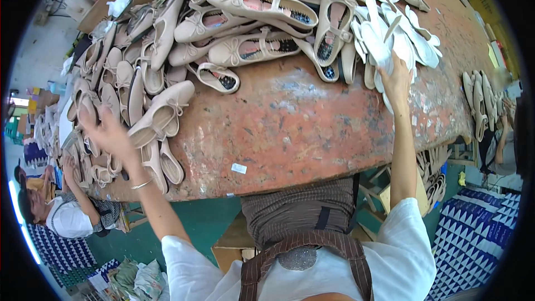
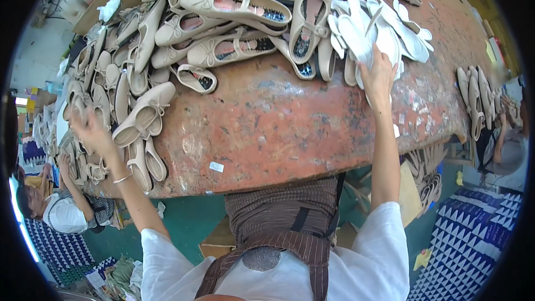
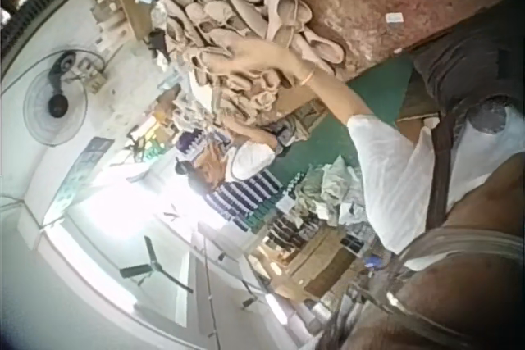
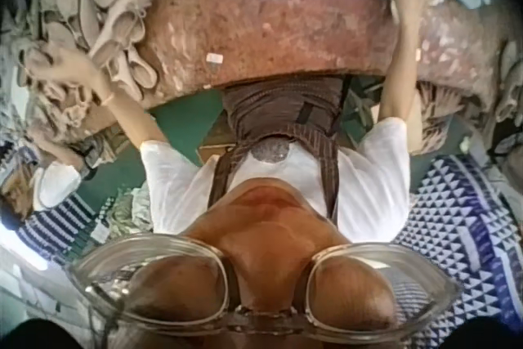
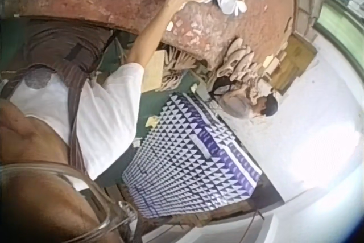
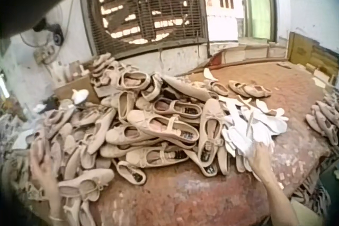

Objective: The person repeatedly picks up shoes and insoles from the workbench, inserts an insole into each shoe, and presses and smooths it into place by hand.

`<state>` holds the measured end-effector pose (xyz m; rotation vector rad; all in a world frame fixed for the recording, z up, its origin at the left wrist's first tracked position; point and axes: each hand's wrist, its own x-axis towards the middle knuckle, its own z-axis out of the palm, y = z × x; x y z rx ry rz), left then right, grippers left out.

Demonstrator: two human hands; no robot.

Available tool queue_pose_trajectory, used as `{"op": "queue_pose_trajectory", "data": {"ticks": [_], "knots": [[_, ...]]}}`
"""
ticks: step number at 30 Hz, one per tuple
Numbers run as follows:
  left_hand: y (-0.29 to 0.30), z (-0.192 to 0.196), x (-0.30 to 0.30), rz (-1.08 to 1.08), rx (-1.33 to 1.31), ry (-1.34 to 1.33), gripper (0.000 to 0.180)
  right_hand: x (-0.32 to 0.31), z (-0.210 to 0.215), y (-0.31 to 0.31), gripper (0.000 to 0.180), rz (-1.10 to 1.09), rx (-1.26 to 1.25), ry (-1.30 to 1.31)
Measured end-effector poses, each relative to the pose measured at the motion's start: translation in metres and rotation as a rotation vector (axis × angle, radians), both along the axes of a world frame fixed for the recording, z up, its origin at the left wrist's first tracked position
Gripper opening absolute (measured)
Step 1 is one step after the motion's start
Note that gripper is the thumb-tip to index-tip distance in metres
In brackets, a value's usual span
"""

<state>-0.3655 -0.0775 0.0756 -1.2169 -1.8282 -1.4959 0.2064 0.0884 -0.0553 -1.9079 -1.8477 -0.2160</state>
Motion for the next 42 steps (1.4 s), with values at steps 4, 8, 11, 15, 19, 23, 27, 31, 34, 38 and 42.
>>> {"op": "queue_pose_trajectory", "data": {"ticks": [4, 8, 11, 15, 19, 23, 27, 31, 34, 38, 42], "knots": [[0.085, -0.02, 0.162, -0.547, -0.626, -0.39, 0.055, -0.008, 0.016, -0.013, 0.036, -0.023, 0.039, 0.138], [0.175, -0.033, 0.232, -0.369, -0.838, -0.045, 0.088, -0.015, 0.064, -0.042, 0.025, 0.057, -0.04, 0.674], [0.203, -0.042, 0.241, -0.282, -0.751, -0.096, 0.069, -0.013, 0.082, -0.074, 0.037, 0.255, -0.135, 1.391], [0.155, -0.044, 0.214, -0.574, -0.515, -0.202, 0.025, -0.02, 0.088, -0.109, 0.043, 0.386, -0.246, 1.644], [0.052, -0.025, 0.194, -0.799, -0.81, -0.119, 0.016, -0.025, 0.067, -0.139, 0.055, 0.324, -0.343, 1.653], [-0.017, -0.06, 0.172, -1.088, -1.042, -0.042, 0.014, -0.047, 0.059, -0.164, 0.049, 0.347, -0.501, 1.273], [-0.069, -0.111, 0.168, -0.782, -0.948, 0.063, 0.029, -0.097, 0.063, -0.186, 0.033, 0.803, -0.324, 0.419], [-0.113, -0.126, 0.17, -0.282, -0.751, 0.146, 0.058, -0.124, 0.043, -0.195, 0.031, 1.004, -0.373, 0.257], [-0.148, -0.13, 0.182, -0.025, -0.991, -0.261, 0.071, -0.15, 0.022, -0.198, 0.029, 1.103, -0.372, 0.303], [-0.159, -0.143, 0.181, -0.168, -0.858, -0.371, 0.07, -0.187, 0.001, -0.203, 0.026, 1.18, -0.401, 0.4], [-0.163, -0.149, 0.177, -0.294, -0.74, -0.695, 0.078, -0.209, -0.006, -0.206, 0.023, 1.192, -0.473, 0.487]]}}
